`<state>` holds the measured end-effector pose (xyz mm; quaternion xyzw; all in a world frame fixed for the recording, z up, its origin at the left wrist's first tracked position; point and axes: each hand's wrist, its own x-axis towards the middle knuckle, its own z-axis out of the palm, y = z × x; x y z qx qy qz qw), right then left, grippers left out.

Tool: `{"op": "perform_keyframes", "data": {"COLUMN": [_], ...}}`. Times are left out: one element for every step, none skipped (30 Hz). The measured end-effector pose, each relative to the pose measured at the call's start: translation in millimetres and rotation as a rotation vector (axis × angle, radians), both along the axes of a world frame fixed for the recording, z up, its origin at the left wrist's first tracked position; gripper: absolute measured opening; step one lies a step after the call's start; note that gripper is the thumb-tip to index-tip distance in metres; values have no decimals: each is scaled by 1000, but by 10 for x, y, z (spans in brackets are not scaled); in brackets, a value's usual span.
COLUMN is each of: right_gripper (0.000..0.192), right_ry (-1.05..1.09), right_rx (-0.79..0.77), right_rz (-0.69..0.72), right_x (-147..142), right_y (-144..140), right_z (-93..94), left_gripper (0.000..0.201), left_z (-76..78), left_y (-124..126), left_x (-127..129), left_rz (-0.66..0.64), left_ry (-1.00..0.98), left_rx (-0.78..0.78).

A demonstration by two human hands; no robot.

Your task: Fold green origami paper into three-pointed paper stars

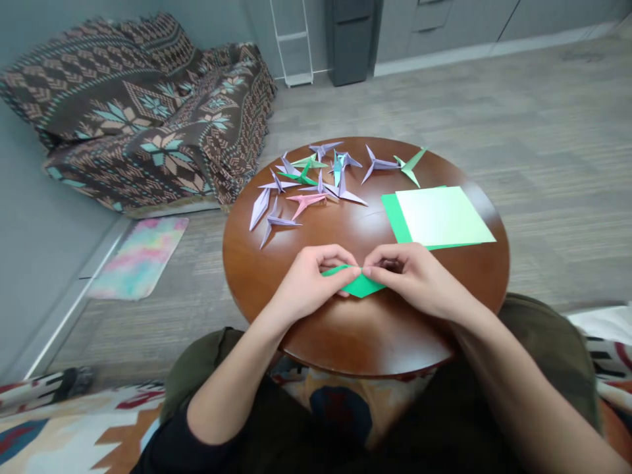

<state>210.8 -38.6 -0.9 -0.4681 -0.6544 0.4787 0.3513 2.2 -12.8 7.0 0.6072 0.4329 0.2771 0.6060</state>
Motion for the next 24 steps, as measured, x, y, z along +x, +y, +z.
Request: {"op": "perform_keyframes", "data": {"right_gripper": [13,13,13,13,13,13,13,13,13,13,13,13,13,13,12,12,12,12,11,11,11,11,11,11], "right_ry": [4,3,1,-6,-16,-27,-37,-46,-56,-64,-68,-69,-70,-73,-76,-78,-80,-79,-76,-71,-65,-58,-52,-45], "right_rx": [6,13,18,22,21,13,0,-12,-22,-32,-40,-44,-47,-52,-59,-64,-66,-63,-55,-40,-23,-4,13,25], "right_rz": [-6,-15,-27,-40,-55,-70,-82,-92,-98,-99,-93,-85,-80,-77,-73,-73,-75,-80,-88,-97,-107,-117,-124,-130], "right_x": [-15,-30,-42,-51,-54,-52,-44,-33,-19,-3,13,28,44,60,77,92,106,117,125,128,126,120,110,98], "right_y": [-6,-11,-15,-17,-18,-16,-14,-10,-6,-3,0,3,6,9,12,16,20,24,27,29,28,26,21,14], "right_z": [-6,-12,-18,-23,-28,-32,-35,-37,-37,-36,-34,-31,-29,-26,-24,-22,-21,-19,-18,-16,-14,-10,-5,1], "left_gripper": [20,19,17,16,16,16,17,17,18,18,18,19,19,20,20,21,21,21,21,21,20,20,20,20], "left_z": [-1,-2,-4,-6,-7,-8,-8,-6,-4,-1,4,9,15,21,27,33,38,42,46,50,52,54,55,54], "left_y": [3,8,15,22,30,38,45,51,55,59,61,63,65,68,72,76,81,85,87,88,86,82,75,67], "left_x": [-1,-4,-9,-16,-23,-32,-41,-51,-59,-67,-73,-78,-82,-85,-87,-90,-93,-98,-103,-108,-113,-117,-117,-114], "left_rz": [-17,-29,-37,-38,-30,-16,0,13,23,28,29,32,37,44,50,56,63,71,79,80,69,40,-4,-54], "left_ry": [20,44,70,94,115,128,132,131,128,126,126,129,136,144,152,158,158,152,142,128,114,101,90,78], "left_rx": [24,59,97,133,158,170,172,169,166,164,162,164,168,174,182,189,195,199,202,199,187,167,140,108]}}
